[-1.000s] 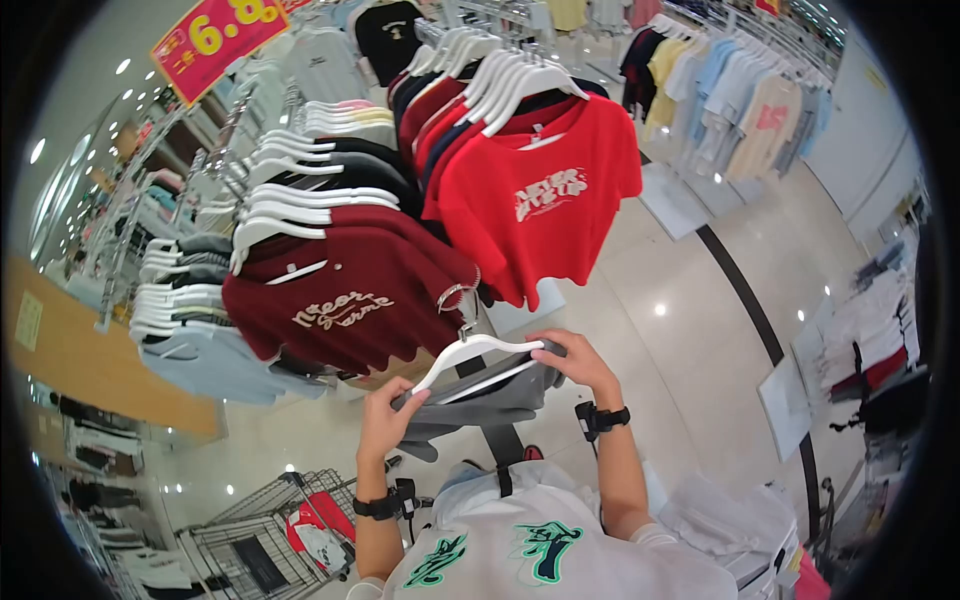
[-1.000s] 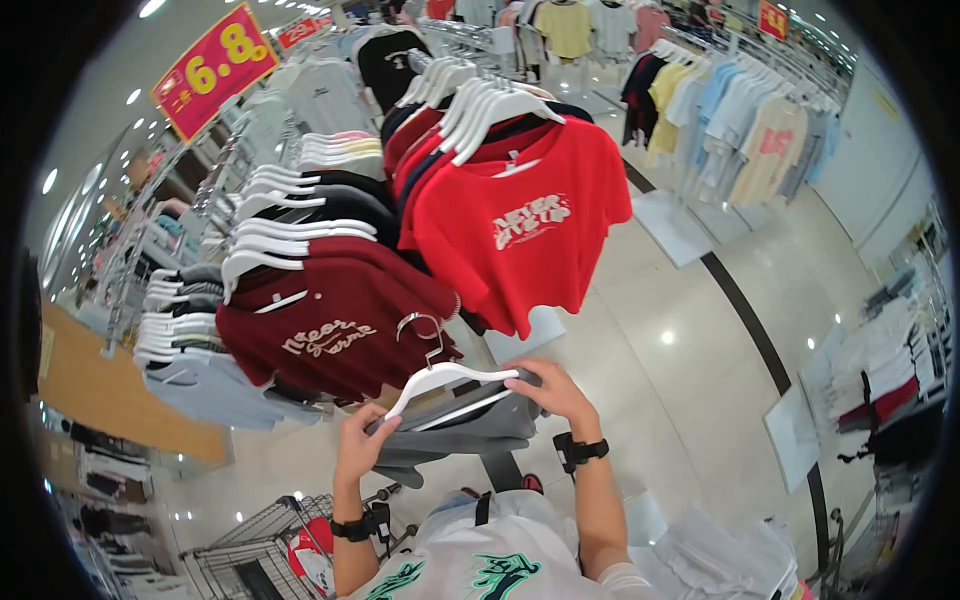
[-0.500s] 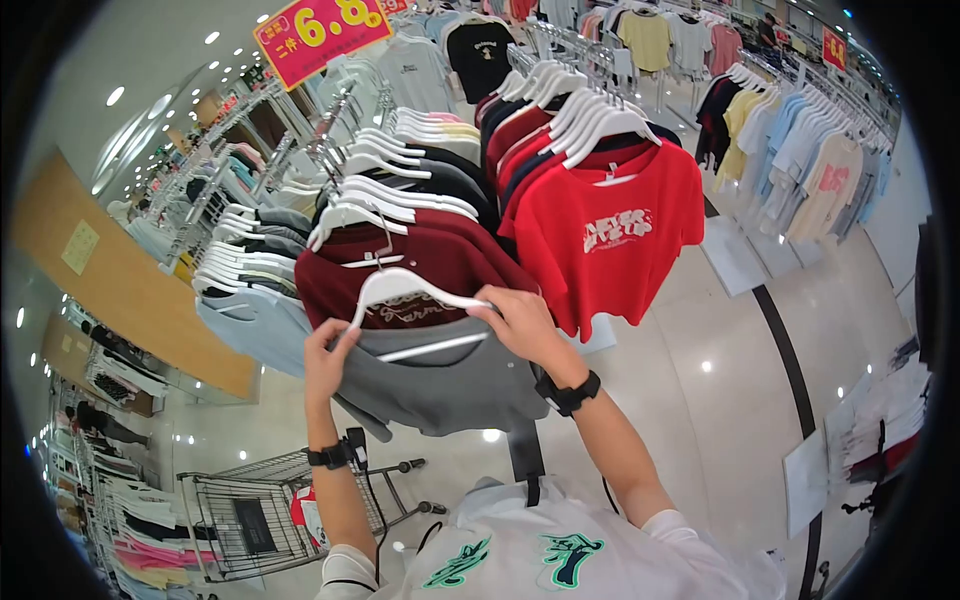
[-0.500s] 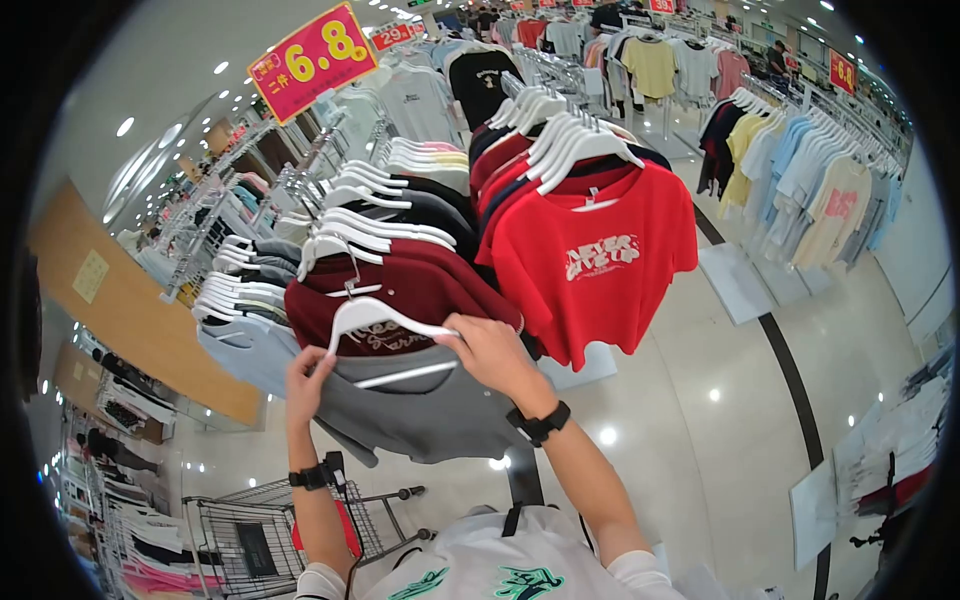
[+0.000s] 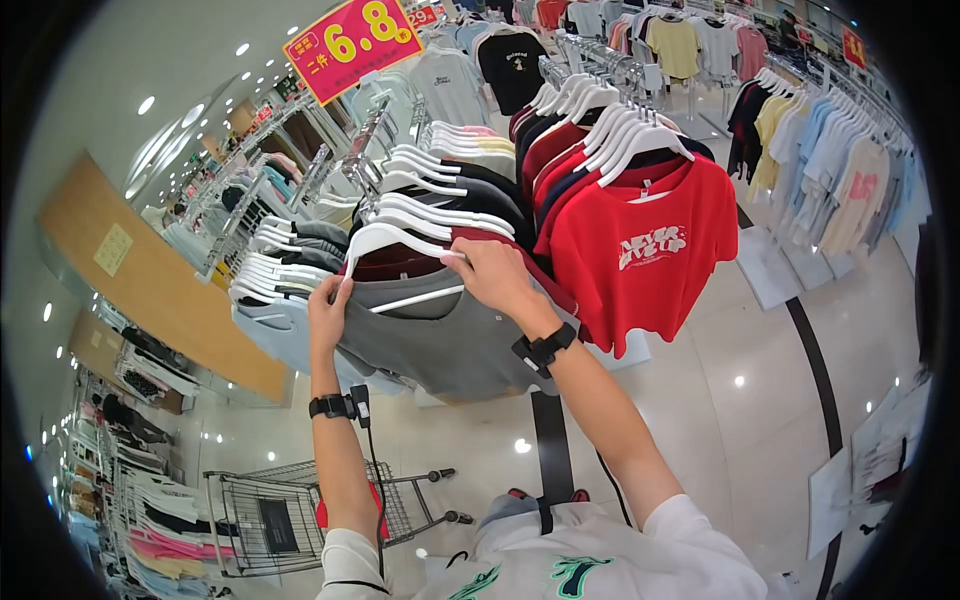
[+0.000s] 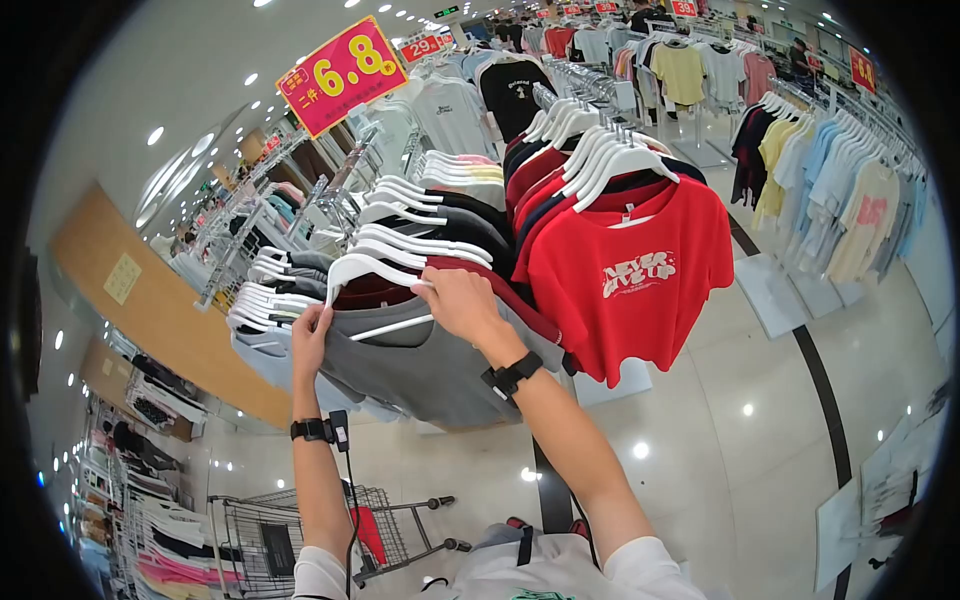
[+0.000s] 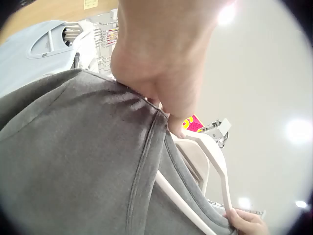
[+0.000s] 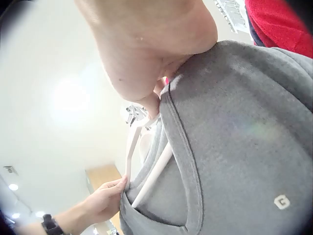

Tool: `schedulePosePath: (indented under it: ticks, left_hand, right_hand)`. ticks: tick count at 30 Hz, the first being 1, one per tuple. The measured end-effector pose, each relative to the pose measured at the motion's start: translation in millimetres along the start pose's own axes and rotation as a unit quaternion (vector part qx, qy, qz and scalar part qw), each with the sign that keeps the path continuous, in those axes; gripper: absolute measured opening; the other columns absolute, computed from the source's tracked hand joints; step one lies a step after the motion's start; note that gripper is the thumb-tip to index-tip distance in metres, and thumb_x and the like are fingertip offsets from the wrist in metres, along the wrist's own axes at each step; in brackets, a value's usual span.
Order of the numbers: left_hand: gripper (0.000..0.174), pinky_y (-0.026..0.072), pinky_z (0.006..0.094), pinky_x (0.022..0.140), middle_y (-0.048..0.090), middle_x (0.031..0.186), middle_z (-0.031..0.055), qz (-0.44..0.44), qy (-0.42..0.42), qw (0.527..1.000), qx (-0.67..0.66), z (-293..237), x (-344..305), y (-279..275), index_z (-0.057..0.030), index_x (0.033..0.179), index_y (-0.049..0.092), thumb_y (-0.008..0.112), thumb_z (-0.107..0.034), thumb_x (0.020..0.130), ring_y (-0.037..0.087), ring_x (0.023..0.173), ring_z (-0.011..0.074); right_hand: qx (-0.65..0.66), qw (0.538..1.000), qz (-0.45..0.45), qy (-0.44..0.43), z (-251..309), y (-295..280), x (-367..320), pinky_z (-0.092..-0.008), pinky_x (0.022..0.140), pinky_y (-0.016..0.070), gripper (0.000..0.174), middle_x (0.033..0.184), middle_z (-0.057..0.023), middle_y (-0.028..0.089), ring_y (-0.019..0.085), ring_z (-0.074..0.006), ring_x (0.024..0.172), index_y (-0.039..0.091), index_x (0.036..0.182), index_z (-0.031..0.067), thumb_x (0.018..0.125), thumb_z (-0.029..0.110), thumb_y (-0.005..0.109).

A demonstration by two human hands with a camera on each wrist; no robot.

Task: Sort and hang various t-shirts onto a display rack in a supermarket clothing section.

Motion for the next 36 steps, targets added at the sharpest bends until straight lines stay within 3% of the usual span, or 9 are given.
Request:
schedulePosePath:
  ticks: [6,9,14,17,21,26,29,33,36]
  left_hand:
    - [0.028,0.0436,0.0257,0.07,0.065,0.08,0.0018,0.112,0.005,0.991,-0.079,-59.5,28.1,38.1,0.0026,0.095,0.066,0.067,-0.026,0.096,0.054,0.074,0.0079]
    - [0.051,0.0471,0.0302,0.071,0.066,0.079,0.0113,0.046,-0.001,0.996,0.08,-71.2,69.3,47.9,0.0078,0.095,0.066,0.071,-0.042,0.091,0.058,0.072,0.0136]
    - [0.059,0.0485,0.0341,0.074,0.068,0.083,0.0187,0.002,-0.004,0.998,0.07,-75.0,80.4,61.5,0.0093,0.094,0.066,0.069,-0.05,0.089,0.062,0.078,0.0212]
    - [0.052,0.043,0.0294,0.067,0.062,0.076,0.0046,-0.032,0.042,0.995,0.09,-79.5,80.9,65.8,0.0043,0.091,0.068,0.067,-0.047,0.092,0.05,0.071,0.0108]
    - [0.042,0.048,0.0293,0.078,0.071,0.087,0.0088,-0.01,0.036,0.999,-0.001,-79.2,84.6,69.0,0.0068,0.101,0.067,0.067,-0.035,0.095,0.062,0.083,0.0126]
    - [0.034,0.048,0.027,0.072,0.071,0.084,0.0085,-0.01,0.022,0.999,-0.044,-74.4,88.6,71.1,0.007,0.1,0.066,0.069,-0.026,0.093,0.062,0.074,0.0131]
    - [0.034,0.0473,0.0296,0.069,0.066,0.075,0.0075,-0.022,0.026,0.994,0.1,-75.8,80.9,69.4,0.0058,0.096,0.066,0.072,-0.027,0.091,0.058,0.069,0.0139]
    - [0.046,0.048,0.036,0.078,0.064,0.09,0.0128,-0.185,0.091,0.972,0.111,-72.6,71.6,75.3,0.003,0.104,0.06,0.081,-0.031,0.082,0.06,0.083,0.0233]
    - [0.057,0.0452,0.0396,0.096,0.062,0.112,0.0214,-0.174,0.082,0.978,0.083,-70.5,72.5,88.0,0.0054,0.117,0.056,0.081,-0.03,0.08,0.06,0.106,0.0333]
  right_hand:
    - [-0.008,0.997,0.058,-0.041,5.1,8.4,15.9,-0.0533,0.071,0.0493,0.034,0.081,-0.0211,0.068,0.066,-0.0425,0.083,0.063,0.092,0.0008,0.093,0.035,0.064]
    - [-0.022,0.997,0.073,-0.027,17.0,23.5,31.1,-0.0537,0.073,0.05,0.029,0.083,-0.0232,0.068,0.066,-0.0443,0.085,0.063,0.098,0.0009,0.095,0.029,0.062]
    - [-0.006,0.998,0.051,-0.045,14.9,34.9,40.5,-0.0546,0.071,0.0485,0.016,0.083,-0.0241,0.067,0.066,-0.0447,0.084,0.06,0.095,0.0021,0.094,0.019,0.06]
    - [-0.021,0.998,0.045,-0.044,15.1,36.3,39.6,-0.0549,0.07,0.0481,0.014,0.082,-0.0231,0.067,0.066,-0.0439,0.082,0.059,0.092,0.0026,0.093,0.017,0.061]
    - [-0.035,0.996,0.025,-0.081,17.3,40.1,40.7,-0.0535,0.067,0.0493,0.013,0.082,-0.0216,0.068,0.066,-0.042,0.078,0.058,0.092,0.0026,0.092,0.016,0.061]
    - [-0.037,0.998,0.036,-0.047,9.9,56.4,38.1,-0.0539,0.067,0.05,0.016,0.082,-0.0215,0.068,0.067,-0.0423,0.08,0.06,0.094,0.0022,0.093,0.019,0.06]
    - [-0.049,0.996,0.075,-0.008,2.9,52.0,33.1,-0.0538,0.071,0.0507,0.025,0.085,-0.0204,0.069,0.067,-0.0412,0.083,0.062,0.094,0.0018,0.095,0.027,0.062]
    - [0.068,0.99,-0.079,-0.097,22.1,1.3,0.2,-0.0419,0.085,0.0524,0.033,0.11,-0.018,0.067,0.065,-0.0345,0.099,0.064,0.11,-0.0012,0.093,0.027,0.066]
    - [0.426,0.891,0.147,-0.056,101.0,-73.5,-46.8,-0.0382,0.093,0.0503,0.053,0.12,-0.0147,0.067,0.066,-0.0291,0.109,0.059,0.127,-0.0019,0.095,0.041,0.061]
Point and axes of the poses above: each hand's wrist, its own x-axis towards the middle knuckle, its own y-axis out of the palm, z = x × y, the point moved 3 cm from there along x, towards the middle knuckle
